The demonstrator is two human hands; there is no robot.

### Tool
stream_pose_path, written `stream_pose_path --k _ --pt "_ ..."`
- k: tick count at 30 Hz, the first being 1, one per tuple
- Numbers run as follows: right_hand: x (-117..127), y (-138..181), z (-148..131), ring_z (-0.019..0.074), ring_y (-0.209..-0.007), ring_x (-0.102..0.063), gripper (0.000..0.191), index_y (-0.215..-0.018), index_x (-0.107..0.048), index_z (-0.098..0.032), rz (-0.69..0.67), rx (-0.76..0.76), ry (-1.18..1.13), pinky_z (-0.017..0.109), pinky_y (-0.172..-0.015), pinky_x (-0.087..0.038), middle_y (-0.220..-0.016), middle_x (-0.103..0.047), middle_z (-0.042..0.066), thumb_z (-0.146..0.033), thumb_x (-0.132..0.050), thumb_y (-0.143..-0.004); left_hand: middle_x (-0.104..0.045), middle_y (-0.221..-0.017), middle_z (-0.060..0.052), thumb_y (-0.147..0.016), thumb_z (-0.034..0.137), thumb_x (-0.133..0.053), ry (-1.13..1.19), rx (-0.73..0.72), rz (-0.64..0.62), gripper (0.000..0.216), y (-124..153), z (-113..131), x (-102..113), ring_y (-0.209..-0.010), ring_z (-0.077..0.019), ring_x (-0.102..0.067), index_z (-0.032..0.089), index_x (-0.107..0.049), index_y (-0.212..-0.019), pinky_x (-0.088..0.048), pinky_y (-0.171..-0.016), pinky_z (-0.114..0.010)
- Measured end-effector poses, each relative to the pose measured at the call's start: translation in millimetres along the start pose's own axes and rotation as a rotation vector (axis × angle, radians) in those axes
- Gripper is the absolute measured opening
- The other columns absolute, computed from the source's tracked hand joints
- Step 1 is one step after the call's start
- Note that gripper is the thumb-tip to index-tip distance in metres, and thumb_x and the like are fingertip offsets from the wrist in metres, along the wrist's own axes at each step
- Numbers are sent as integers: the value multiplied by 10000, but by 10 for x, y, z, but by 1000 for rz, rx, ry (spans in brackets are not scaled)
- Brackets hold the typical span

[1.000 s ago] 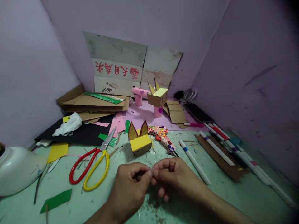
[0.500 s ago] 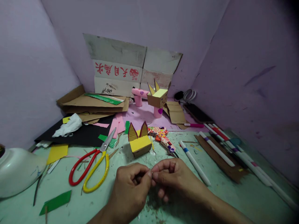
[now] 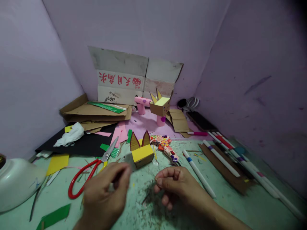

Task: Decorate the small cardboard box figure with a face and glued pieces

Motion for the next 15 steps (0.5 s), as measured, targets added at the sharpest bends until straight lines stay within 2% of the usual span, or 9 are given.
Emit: stream_pose_path --k 1,3,5,6,8,11,15 --pt "3 0 1 73 -351 -557 322 -671 -598 -120 -5 1 -6 182 -340 -400 -586 -681 29 -329 -794 -525 -709 -776 -39 -836 355 -476 -114 47 70 245 -28 -128 137 -646 -180 -633 207 -668 -802 -468 -603 -263" --pt "6 0 0 66 -345 -547 301 -670 -599 -121 -10 14 -25 180 -341 -395 -590 -683 35 -316 -788 -540 -710 -828 -68 -793 435 -464 -289 154 59 325 -63 -459 310 -690 -231 -645 197 -661 -895 -486 -664 -331" --pt "6 -3 1 62 -334 -537 288 -667 -597 -125 -11 22 -38 178 -333 -386 -587 -683 36 -309 -781 -544 -700 -987 -127 -781 430 -453 -415 254 -160 438 -48 -838 309 -844 -308 -652 157 -627 -1075 -496 -738 -412" --pt "5 -6 5 62 -328 -534 290 -664 -593 -127 -13 21 -40 177 -327 -381 -583 -682 35 -312 -779 -540 -684 -1043 -165 -789 388 -431 -448 231 -283 480 -25 -974 262 -909 -333 -643 113 -599 -1145 -489 -784 -443" --pt "0 -17 10 66 -321 -534 307 -664 -584 -130 -26 15 -38 175 -317 -367 -578 -681 34 -324 -779 -528 -657 -1125 -180 -776 277 -430 -477 187 -410 513 22 -1153 177 -1012 -336 -615 88 -543 -1239 -459 -883 -457" --pt "-2 -32 -11 62 -322 -534 329 -669 -575 -131 -44 36 -40 169 -318 -349 -583 -683 34 -342 -781 -522 -638 -1181 -145 -715 146 -433 -484 203 -458 582 35 -1198 62 -1086 -309 -596 131 -506 -1292 -456 -912 -421" --pt "10 -30 -46 64 -327 -539 351 -666 -567 -136 -37 52 -32 172 -329 -352 -582 -686 35 -351 -790 -501 -632 -1189 -152 -663 84 -417 -525 332 -450 632 -28 -1090 14 -1023 -333 -634 150 -499 -1287 -486 -833 -438"
Point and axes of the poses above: each hand's wrist, its own y-axis away from the middle knuckle, its own x-axis out of the back of the hand, z = x × y, the point moved 6 cm from there along -y, towards the middle knuckle
